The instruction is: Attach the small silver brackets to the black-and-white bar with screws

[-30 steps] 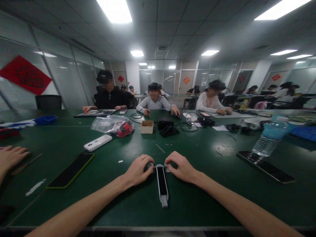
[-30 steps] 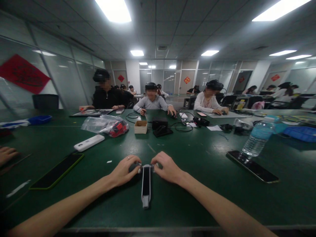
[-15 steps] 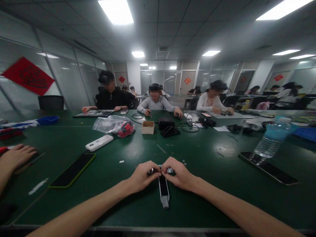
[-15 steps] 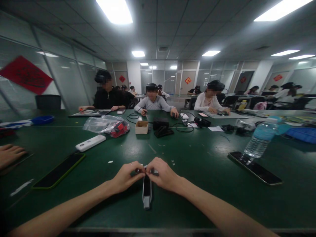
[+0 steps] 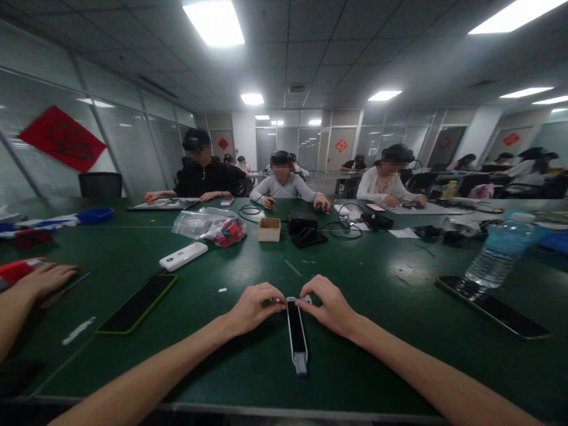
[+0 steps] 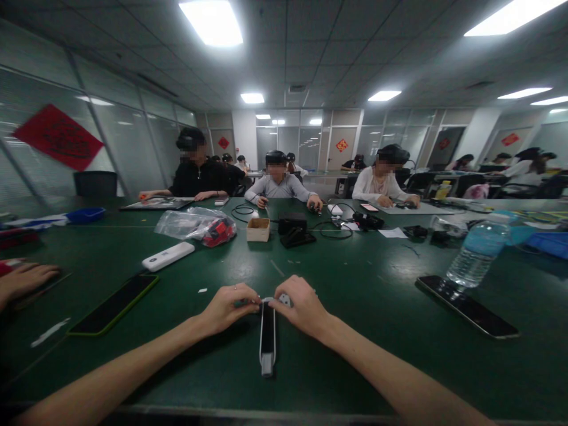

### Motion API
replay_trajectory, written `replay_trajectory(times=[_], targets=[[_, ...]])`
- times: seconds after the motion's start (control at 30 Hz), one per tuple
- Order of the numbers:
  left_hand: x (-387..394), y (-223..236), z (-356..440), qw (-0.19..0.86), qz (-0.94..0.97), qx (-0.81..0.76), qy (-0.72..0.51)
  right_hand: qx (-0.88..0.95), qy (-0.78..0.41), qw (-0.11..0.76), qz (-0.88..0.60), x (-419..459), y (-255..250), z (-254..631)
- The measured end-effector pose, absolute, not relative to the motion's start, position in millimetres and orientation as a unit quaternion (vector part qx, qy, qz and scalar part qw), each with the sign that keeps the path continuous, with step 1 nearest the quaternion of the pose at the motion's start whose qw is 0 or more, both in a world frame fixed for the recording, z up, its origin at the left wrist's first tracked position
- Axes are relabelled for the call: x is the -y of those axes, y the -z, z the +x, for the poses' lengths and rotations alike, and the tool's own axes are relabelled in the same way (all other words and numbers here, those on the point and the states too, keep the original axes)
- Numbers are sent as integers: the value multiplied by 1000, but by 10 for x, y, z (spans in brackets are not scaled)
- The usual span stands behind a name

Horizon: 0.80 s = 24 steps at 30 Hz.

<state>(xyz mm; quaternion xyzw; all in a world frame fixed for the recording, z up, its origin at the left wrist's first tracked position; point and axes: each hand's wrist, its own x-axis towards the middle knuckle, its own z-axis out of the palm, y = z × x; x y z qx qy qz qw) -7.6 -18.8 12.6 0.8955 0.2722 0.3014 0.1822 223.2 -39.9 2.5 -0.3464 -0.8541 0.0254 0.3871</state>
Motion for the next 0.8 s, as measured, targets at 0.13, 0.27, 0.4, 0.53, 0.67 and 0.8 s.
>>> replay_trajectory(times=[0.13,0.27,0.4,0.53,0.67,0.8], targets=[[-2,-144,-230,145,899,-324,-257,851,-32,344,-394,346,-44,2351],[-92,-132,-301,152,896,-355,-218,863,-38,271,-425,302,-37,2430],[-44,-131,-259,202,890,-354,-206,873,-56,232,-426,290,-4,2437],[9,-132,-204,233,876,-364,-216,880,-70,225,-413,287,27,2421],[28,-123,-174,251,865,-370,-228,880,-78,228,-410,280,40,2415],[48,-122,-153,263,860,-370,-232,881,-74,241,-400,279,43,2416]])
